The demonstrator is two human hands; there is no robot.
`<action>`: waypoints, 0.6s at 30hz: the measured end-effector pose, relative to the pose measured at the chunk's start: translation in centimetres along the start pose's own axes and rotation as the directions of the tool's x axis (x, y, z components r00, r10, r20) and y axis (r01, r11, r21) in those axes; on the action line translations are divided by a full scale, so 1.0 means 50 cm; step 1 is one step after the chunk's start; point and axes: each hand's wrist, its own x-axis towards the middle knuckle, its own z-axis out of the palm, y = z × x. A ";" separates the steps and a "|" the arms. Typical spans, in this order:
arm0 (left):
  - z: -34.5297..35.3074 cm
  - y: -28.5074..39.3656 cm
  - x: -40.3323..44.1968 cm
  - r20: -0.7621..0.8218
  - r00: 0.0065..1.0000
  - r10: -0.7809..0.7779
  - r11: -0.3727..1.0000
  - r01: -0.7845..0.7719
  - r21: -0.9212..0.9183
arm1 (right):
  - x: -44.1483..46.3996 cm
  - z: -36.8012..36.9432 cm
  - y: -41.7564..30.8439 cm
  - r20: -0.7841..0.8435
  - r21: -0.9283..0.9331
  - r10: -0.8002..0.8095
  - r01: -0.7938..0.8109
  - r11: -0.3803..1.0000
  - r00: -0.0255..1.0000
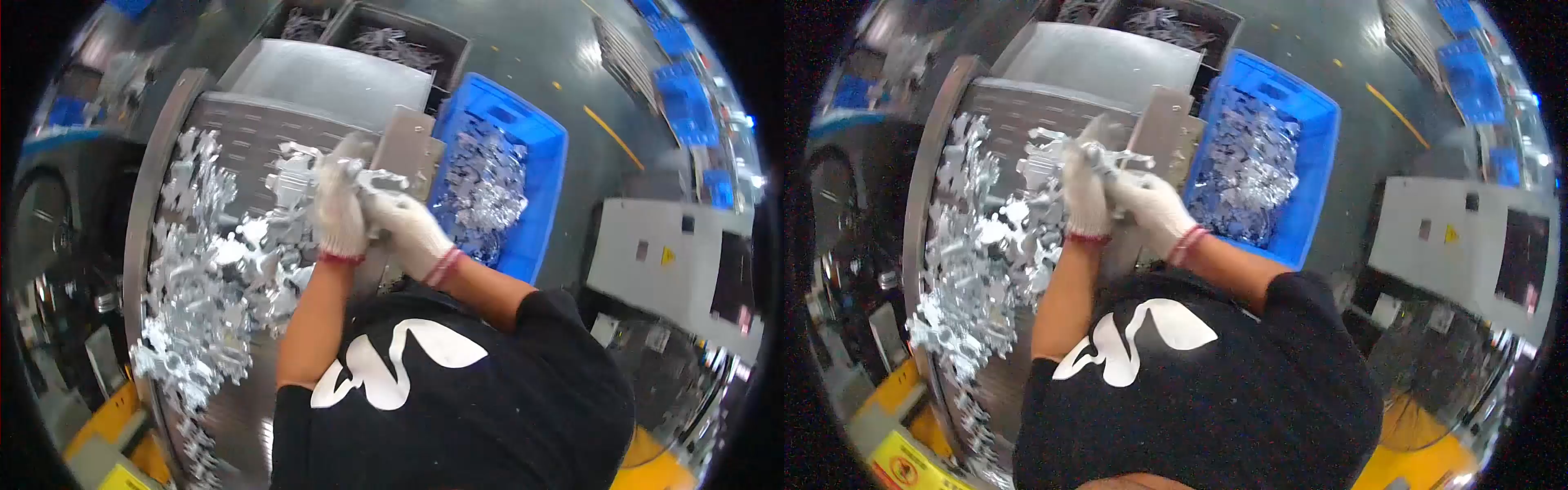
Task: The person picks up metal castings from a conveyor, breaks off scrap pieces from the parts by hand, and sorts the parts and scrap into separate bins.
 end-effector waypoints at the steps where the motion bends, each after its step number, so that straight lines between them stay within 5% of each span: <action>1: -0.014 -0.006 0.002 -0.017 0.998 0.066 0.990 -0.063 0.125 | 0.003 0.025 0.005 -0.019 0.134 -0.046 0.048 0.990 0.999; 4: -0.017 0.078 -0.067 0.073 0.936 -0.343 0.911 0.351 -0.218 | -0.012 0.033 -0.049 -0.149 -0.039 -0.022 0.017 0.999 0.989; 6: -0.075 0.041 -0.138 -0.054 0.962 -0.266 0.956 0.271 0.117 | 0.047 -0.014 -0.040 0.061 -0.415 -0.485 0.464 0.783 0.872; 7: -0.060 0.097 -0.183 0.007 0.990 -0.139 0.897 0.123 0.424 | 0.035 -0.008 -0.082 0.014 -0.280 -0.249 0.243 0.929 0.968; 8: -0.029 0.171 -0.215 0.098 0.995 -0.035 0.738 -0.041 0.674 | 0.017 0.010 -0.140 0.016 -0.328 -0.080 0.081 0.941 0.997; 9: -0.028 0.207 -0.201 0.369 0.884 0.286 0.377 -0.458 0.805 | 0.012 0.008 -0.154 0.057 -0.435 -0.078 0.095 0.895 0.995; 11: -0.024 0.268 -0.168 0.483 0.723 0.494 -0.314 -0.370 0.875 | 0.009 0.000 -0.162 0.316 -0.765 -0.150 0.345 0.544 0.937; 14: -0.091 0.287 -0.121 0.533 0.846 -0.013 0.084 -0.531 0.843 | 0.011 -0.001 -0.175 0.634 -0.687 -0.312 0.701 0.193 0.708; 16: -0.097 0.287 -0.102 0.480 0.848 -0.227 0.176 -0.449 0.876 | 0.018 0.004 -0.185 0.747 -0.585 -0.270 0.794 0.166 0.607; 18: -0.130 0.233 -0.089 0.462 0.851 -0.250 0.033 -0.470 0.882 | -0.001 0.015 -0.195 0.758 -0.612 -0.174 0.778 0.145 0.629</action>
